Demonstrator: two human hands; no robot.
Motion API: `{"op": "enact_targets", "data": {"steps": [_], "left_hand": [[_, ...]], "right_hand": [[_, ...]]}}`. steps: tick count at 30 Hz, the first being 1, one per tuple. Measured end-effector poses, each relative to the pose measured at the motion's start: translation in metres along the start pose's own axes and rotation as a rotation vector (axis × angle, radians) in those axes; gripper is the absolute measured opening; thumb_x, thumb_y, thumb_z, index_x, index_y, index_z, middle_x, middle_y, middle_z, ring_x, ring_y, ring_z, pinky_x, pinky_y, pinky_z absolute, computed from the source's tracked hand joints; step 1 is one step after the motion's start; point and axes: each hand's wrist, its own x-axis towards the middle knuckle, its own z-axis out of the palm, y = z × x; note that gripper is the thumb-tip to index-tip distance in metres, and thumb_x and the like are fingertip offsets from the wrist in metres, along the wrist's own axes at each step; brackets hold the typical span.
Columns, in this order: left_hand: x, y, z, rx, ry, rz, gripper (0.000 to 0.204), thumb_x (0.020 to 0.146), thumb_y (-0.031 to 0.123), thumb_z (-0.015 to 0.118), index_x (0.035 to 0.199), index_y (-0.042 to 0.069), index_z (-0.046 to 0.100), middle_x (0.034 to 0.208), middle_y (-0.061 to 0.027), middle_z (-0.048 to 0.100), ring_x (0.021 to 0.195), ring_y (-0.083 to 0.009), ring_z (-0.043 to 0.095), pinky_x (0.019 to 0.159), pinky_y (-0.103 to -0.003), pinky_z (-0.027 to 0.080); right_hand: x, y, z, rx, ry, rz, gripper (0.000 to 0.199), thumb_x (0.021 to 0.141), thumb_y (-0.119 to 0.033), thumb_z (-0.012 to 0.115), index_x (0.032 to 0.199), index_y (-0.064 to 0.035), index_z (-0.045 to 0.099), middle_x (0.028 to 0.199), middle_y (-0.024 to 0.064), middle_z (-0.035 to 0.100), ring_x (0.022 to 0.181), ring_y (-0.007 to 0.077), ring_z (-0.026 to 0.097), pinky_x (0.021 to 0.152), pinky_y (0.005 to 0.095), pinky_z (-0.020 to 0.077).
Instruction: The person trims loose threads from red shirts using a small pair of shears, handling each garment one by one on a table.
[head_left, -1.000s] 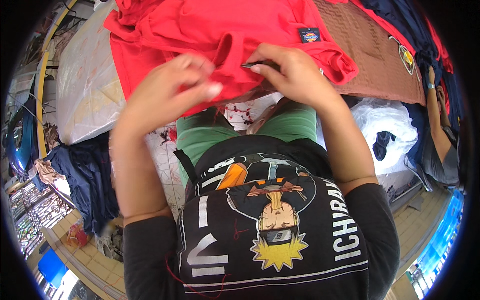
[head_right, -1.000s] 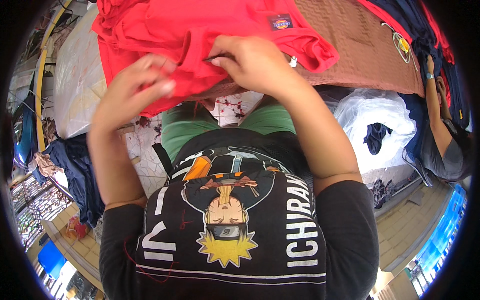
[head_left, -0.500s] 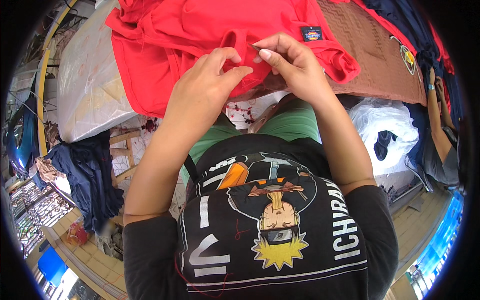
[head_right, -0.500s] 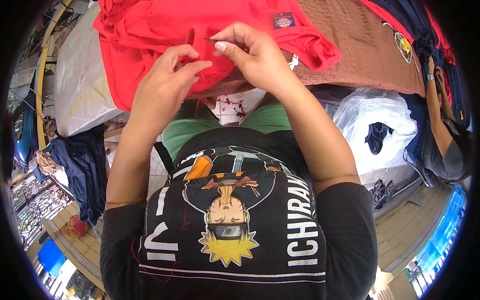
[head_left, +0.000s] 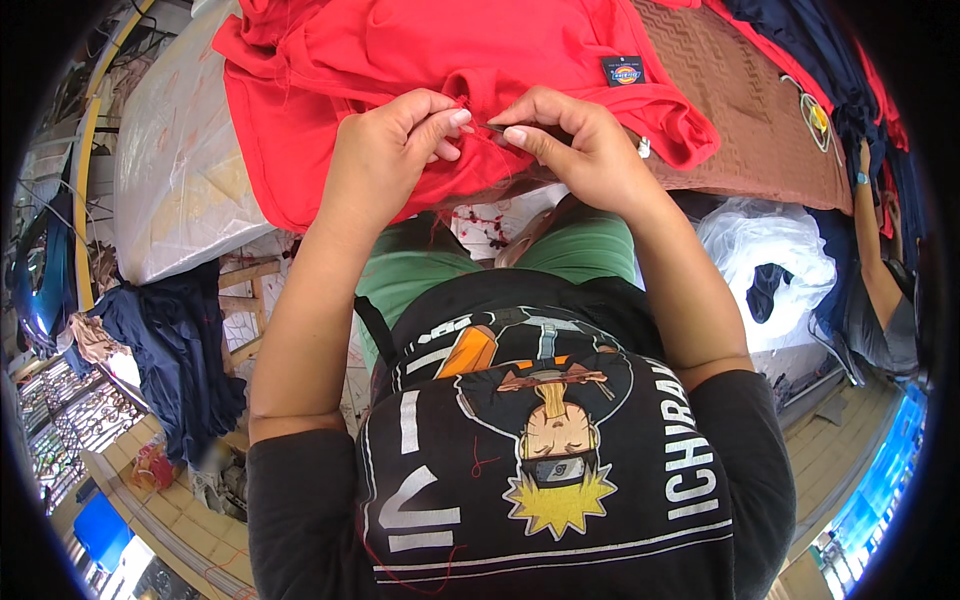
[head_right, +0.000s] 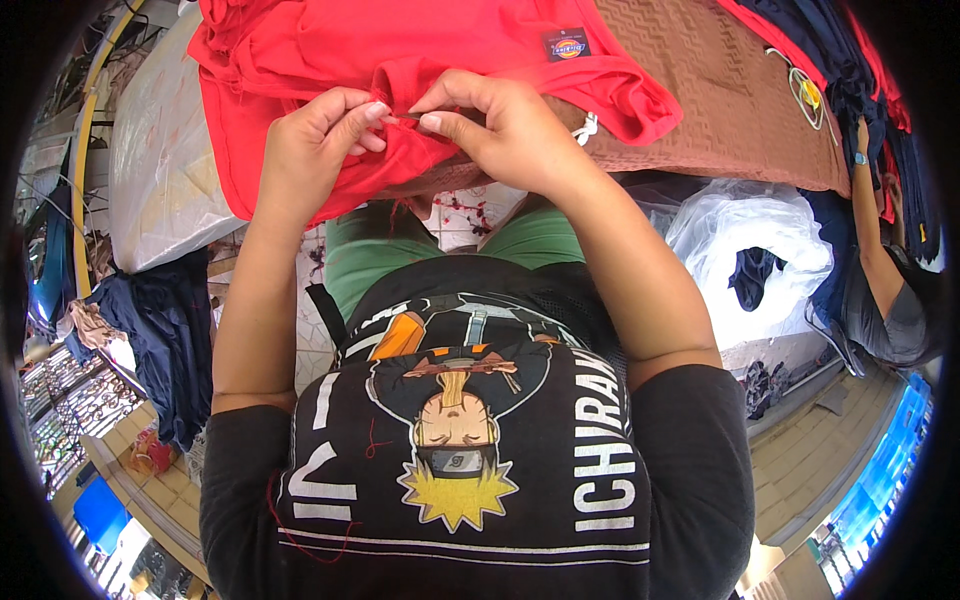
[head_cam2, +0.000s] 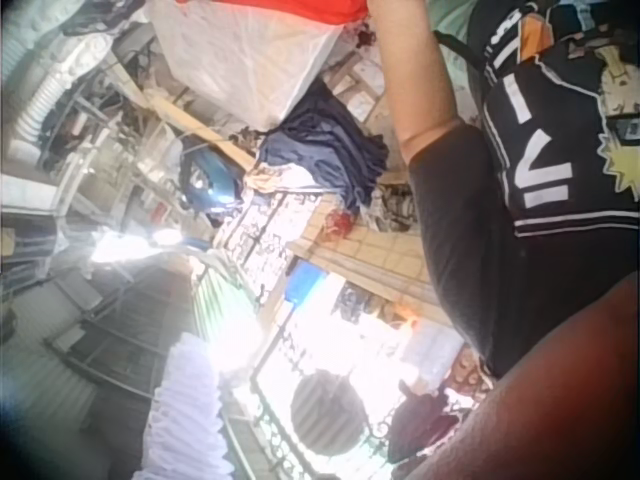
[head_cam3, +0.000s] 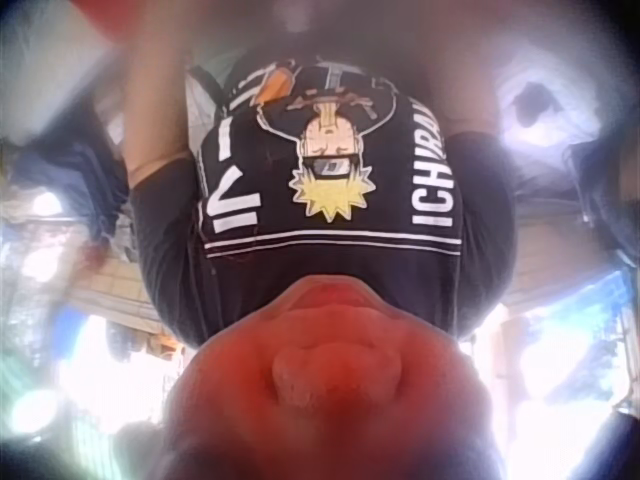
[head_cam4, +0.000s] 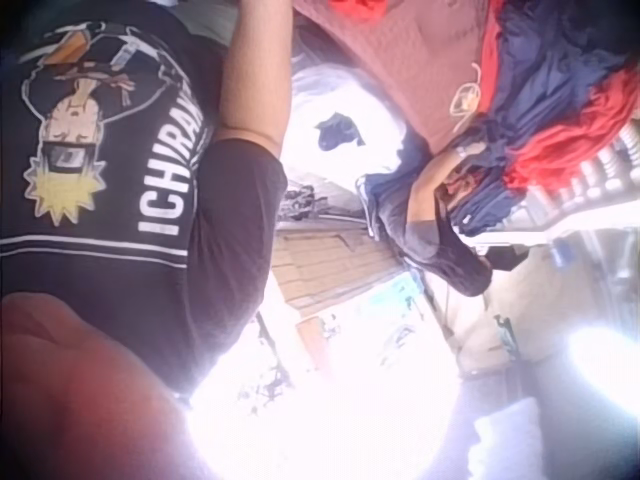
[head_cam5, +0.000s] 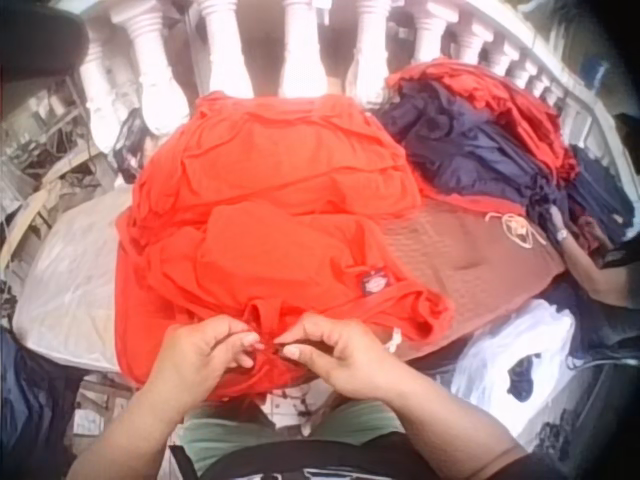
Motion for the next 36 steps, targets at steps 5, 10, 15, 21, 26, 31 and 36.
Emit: {"op": "enact_targets", "data": {"steps": [5, 10, 15, 21, 26, 31, 36], "left_hand": [[0.0, 0.001, 0.002, 0.019, -0.007, 0.022, 0.015, 0.092, 0.017, 0.063, 0.096, 0.002, 0.066, 0.078, -0.0028, 0.069, 0.07, -0.0074, 0.066, 0.063, -0.022, 0.052], [0.0, 0.003, 0.002, 0.04, -0.004, 0.052, 0.015, 0.092, 0.017, 0.064, 0.095, 0.003, 0.066, 0.076, -0.003, 0.068, 0.069, -0.0078, 0.066, 0.061, -0.022, 0.053], [0.0, 0.003, 0.004, 0.113, 0.005, 0.128, 0.015, 0.09, 0.017, 0.065, 0.094, 0.002, 0.066, 0.076, -0.0047, 0.069, 0.068, -0.0093, 0.067, 0.061, -0.023, 0.053], [-0.001, 0.009, 0.005, 0.183, 0.001, 0.152, 0.014, 0.09, 0.017, 0.065, 0.095, 0.004, 0.066, 0.078, -0.0063, 0.07, 0.067, -0.0112, 0.068, 0.059, -0.023, 0.052], [-0.006, 0.013, -0.018, 0.385, 0.042, 0.569, 0.019, 0.084, 0.024, 0.068, 0.089, 0.005, 0.067, 0.075, -0.0103, 0.067, 0.063, -0.0255, 0.067, 0.061, -0.034, 0.052], [-0.065, 0.085, -0.078, 0.665, -0.519, -0.021, 0.031, 0.071, 0.02, 0.078, 0.093, 0.002, 0.065, 0.098, -0.0106, 0.064, 0.078, -0.0207, 0.065, 0.066, -0.031, 0.049], [-0.062, 0.046, 0.002, 0.659, -0.027, 0.315, 0.03, 0.072, 0.017, 0.078, 0.097, 0.006, 0.066, 0.096, -0.0057, 0.058, 0.074, -0.0212, 0.06, 0.064, -0.033, 0.049]], "right_hand": [[0.001, -0.006, 0.0, -0.194, -0.043, 0.002, 0.014, 0.091, -0.007, 0.061, 0.103, 0.0007, 0.063, 0.089, 0.0051, 0.066, 0.086, 0.0101, 0.061, 0.078, 0.0261, 0.048], [0.002, -0.013, 0.0, -0.324, -0.054, 0.027, 0.017, 0.091, -0.008, 0.061, 0.106, -0.0004, 0.063, 0.088, 0.0056, 0.064, 0.085, 0.0112, 0.06, 0.079, 0.0265, 0.0478], [0.002, -0.018, 0.001, -0.417, -0.046, -0.029, 0.017, 0.09, -0.01, 0.062, 0.105, -0.0032, 0.063, 0.086, 0.0092, 0.064, 0.078, 0.0159, 0.062, 0.072, 0.0296, 0.0482], [0.002, -0.025, 0.0, -0.546, -0.049, -0.085, 0.018, 0.088, -0.012, 0.064, 0.104, -0.0043, 0.061, 0.079, 0.0117, 0.062, 0.069, 0.021, 0.061, 0.065, 0.0311, 0.0475], [0.002, -0.037, -0.006, -0.584, -0.046, -0.075, 0.019, 0.089, -0.012, 0.063, 0.106, -0.004, 0.061, 0.082, 0.0098, 0.065, 0.072, 0.0171, 0.062, 0.067, 0.03, 0.048], [-0.007, -0.024, -0.032, -0.523, 0.154, -0.129, 0.022, 0.087, -0.019, 0.064, 0.104, -0.006, 0.062, 0.067, 0.0108, 0.06, 0.06, 0.0211, 0.059, 0.059, 0.0353, 0.0462], [-0.008, -0.018, -0.023, -0.38, 0.128, -0.118, 0.024, 0.087, -0.017, 0.066, 0.106, -0.0038, 0.061, 0.079, 0.0105, 0.064, 0.068, 0.0169, 0.059, 0.066, 0.0317, 0.0483]]}}
